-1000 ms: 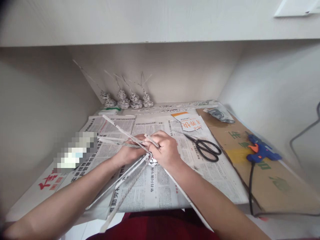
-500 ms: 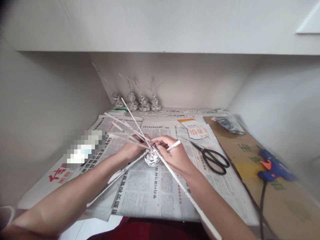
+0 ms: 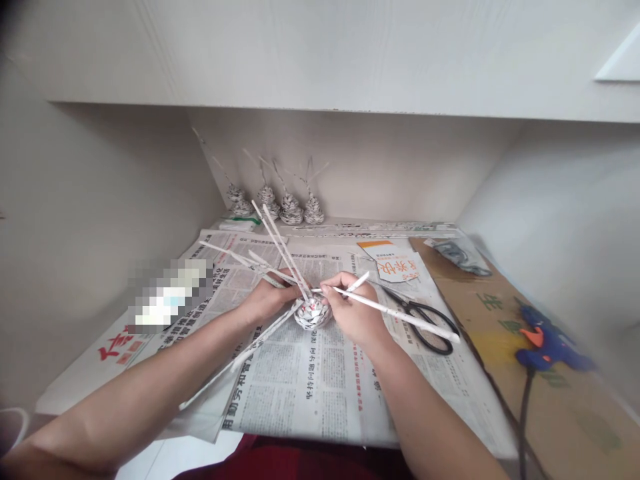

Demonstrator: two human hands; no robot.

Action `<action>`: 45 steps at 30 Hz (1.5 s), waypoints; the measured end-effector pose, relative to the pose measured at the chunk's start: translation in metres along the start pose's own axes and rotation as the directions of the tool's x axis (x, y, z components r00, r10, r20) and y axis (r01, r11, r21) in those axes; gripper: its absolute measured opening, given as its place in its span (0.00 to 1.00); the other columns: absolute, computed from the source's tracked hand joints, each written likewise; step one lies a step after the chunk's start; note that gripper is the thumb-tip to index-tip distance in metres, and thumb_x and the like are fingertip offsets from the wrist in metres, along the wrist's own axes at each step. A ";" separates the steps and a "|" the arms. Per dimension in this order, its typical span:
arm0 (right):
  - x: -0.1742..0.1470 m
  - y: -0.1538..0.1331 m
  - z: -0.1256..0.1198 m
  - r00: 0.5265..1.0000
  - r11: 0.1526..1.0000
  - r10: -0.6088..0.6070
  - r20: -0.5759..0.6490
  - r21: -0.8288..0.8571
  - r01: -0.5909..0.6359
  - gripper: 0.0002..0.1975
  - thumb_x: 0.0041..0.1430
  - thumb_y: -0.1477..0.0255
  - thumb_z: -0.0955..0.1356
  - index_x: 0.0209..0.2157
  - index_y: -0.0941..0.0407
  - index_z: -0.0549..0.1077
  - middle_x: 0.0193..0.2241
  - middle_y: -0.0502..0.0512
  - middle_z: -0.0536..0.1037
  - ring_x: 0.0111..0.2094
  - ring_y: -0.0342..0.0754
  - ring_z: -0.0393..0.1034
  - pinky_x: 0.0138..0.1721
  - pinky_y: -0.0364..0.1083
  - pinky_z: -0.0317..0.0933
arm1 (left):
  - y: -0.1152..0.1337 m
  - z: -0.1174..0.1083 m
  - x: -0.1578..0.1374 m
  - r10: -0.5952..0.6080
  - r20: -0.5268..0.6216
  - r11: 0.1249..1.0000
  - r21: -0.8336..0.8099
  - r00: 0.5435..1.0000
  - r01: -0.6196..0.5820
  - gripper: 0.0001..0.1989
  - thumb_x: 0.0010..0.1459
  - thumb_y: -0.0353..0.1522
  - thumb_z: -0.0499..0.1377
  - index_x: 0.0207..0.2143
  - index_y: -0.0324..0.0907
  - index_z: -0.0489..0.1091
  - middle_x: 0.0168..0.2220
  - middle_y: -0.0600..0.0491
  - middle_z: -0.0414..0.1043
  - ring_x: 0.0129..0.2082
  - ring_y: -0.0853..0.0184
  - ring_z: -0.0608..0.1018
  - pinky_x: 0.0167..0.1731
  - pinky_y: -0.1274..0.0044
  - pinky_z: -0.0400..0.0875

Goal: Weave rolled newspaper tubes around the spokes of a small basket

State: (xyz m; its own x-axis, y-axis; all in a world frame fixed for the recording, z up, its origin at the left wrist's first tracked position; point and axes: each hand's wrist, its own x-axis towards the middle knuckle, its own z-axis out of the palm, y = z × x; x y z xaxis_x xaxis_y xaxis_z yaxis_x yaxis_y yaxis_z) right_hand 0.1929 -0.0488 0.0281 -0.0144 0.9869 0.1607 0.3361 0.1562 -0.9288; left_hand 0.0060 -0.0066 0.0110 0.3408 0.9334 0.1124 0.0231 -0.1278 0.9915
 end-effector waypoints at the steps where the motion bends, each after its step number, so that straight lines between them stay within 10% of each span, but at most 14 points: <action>1: 0.000 0.001 0.000 1.000 1.000 -0.009 0.001 -0.027 0.009 0.08 0.57 0.64 0.68 0.31 0.55 0.75 0.24 0.52 0.77 0.26 0.47 0.71 0.27 0.44 0.62 | 0.001 0.000 0.000 0.011 -0.006 1.000 0.017 1.000 -0.011 0.09 0.48 0.34 0.66 0.29 0.37 0.75 0.26 0.53 0.75 0.27 0.67 0.75 0.29 0.78 0.68; 10: 0.000 -0.001 0.001 0.998 0.989 -0.023 -0.052 -0.146 0.016 0.08 0.56 0.66 0.67 0.28 0.55 0.73 0.24 0.50 0.76 0.25 0.46 0.67 0.26 0.43 0.58 | 0.010 0.002 -0.007 0.198 -0.040 0.930 0.322 0.979 -0.176 0.05 0.56 0.31 0.58 0.30 0.38 0.73 0.29 0.53 0.75 0.31 0.66 0.76 0.34 0.77 0.69; 23: 0.006 0.001 0.014 0.989 0.909 0.010 -0.147 0.413 0.052 0.07 0.53 0.69 0.70 0.33 0.55 0.70 0.29 0.53 0.79 0.34 0.49 0.74 0.40 0.47 0.66 | 0.009 0.003 -0.006 0.192 -0.032 0.919 0.358 0.981 -0.168 0.04 0.53 0.30 0.59 0.28 0.38 0.73 0.26 0.53 0.75 0.27 0.68 0.75 0.31 0.79 0.68; 32: 0.005 0.011 0.009 0.998 0.997 0.055 -0.008 -0.047 -0.055 0.09 0.54 0.64 0.68 0.31 0.55 0.77 0.27 0.52 0.79 0.28 0.47 0.71 0.29 0.44 0.62 | 0.008 0.004 -0.006 0.124 -0.089 0.960 0.264 0.988 -0.097 0.06 0.49 0.30 0.62 0.22 0.38 0.68 0.22 0.56 0.70 0.24 0.71 0.71 0.26 0.81 0.65; 45: 0.009 0.027 0.015 0.995 0.995 0.094 -0.017 0.038 -0.094 0.05 0.50 0.70 0.69 0.29 0.55 0.77 0.26 0.51 0.79 0.29 0.47 0.72 0.29 0.43 0.63 | 0.009 0.001 -0.003 0.068 -0.027 0.962 0.267 0.997 -0.058 0.06 0.48 0.30 0.63 0.28 0.36 0.72 0.26 0.53 0.74 0.27 0.68 0.75 0.29 0.78 0.69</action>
State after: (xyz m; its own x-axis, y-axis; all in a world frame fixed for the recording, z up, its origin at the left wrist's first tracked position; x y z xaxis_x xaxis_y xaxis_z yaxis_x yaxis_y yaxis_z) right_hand 0.1874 -0.0355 -0.0002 0.0331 0.9964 0.0778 0.3003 0.0643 -0.9517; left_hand 0.0058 -0.0107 0.0195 0.3161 0.9313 0.1809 0.2536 -0.2667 0.9298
